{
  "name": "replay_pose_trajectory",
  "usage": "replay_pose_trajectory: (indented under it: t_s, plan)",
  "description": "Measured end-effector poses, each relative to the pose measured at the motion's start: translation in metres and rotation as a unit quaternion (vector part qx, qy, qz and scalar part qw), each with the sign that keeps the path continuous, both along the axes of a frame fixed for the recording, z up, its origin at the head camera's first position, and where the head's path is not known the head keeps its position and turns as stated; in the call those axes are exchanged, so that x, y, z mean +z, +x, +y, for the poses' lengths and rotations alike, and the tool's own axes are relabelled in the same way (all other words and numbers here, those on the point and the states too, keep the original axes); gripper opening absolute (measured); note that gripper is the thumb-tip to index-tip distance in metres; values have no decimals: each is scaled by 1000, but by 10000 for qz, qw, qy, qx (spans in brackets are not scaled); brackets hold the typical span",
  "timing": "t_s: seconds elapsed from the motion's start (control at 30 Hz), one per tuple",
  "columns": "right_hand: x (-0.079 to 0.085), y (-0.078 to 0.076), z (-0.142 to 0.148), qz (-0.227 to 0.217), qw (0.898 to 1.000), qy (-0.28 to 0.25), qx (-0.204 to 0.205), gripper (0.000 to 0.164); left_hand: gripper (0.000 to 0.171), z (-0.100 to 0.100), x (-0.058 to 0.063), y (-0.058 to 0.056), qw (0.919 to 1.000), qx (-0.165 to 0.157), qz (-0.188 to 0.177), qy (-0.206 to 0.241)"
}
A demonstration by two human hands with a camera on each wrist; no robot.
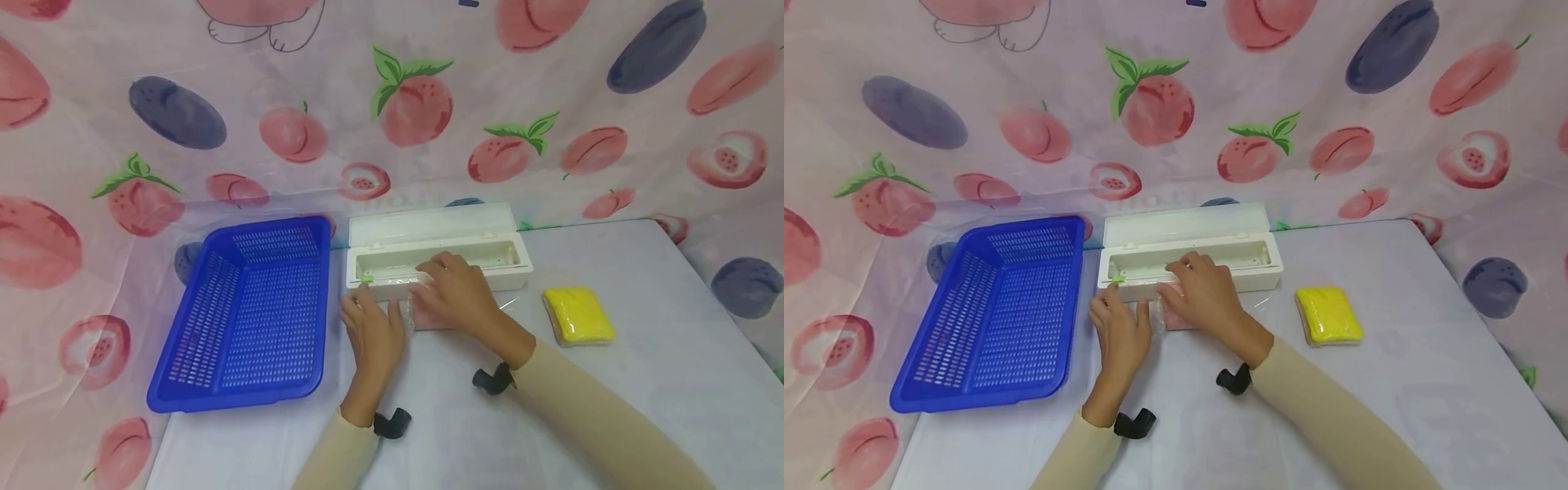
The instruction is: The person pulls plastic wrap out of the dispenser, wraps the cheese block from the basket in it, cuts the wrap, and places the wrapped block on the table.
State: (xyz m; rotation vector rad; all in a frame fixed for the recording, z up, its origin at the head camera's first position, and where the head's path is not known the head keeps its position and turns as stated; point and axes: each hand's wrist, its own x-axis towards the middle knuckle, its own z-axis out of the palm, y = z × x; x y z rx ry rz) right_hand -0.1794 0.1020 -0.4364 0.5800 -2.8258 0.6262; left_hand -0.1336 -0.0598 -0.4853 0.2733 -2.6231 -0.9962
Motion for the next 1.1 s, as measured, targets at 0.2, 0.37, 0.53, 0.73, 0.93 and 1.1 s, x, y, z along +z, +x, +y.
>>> replay_pose_trajectory:
  t_s: [0.2, 0.37, 0.53, 0.73, 0.93, 1.1]
  plan:
    - [3, -42, -45, -1429, 9881, -376, 417, 47, 81, -10, -8, -17, 9910, 258, -35, 1310]
    - [3, -62, -66, -2418, 9687, -347, 454, 45, 76, -22, -17, -29, 9707, -35, -282, 2387]
    - [4, -72, -79, -2934, 9550, -275, 326, 46, 65, -30, -25, -32, 9639, -149, -362, 2632]
    - [6, -81, -87, -3208, 9455, -328, 458, 44, 63, -35, -26, -33, 9582, -215, -575, 2794]
    - [9, -82, -93, -3464, 9373, -260, 294, 49, 63, -39, -25, -36, 9538, -214, -600, 2937]
    - [9, -83, -99, -3604, 9324, 123, 260, 71, 66, -42, -24, -40, 9465, -128, -592, 3170]
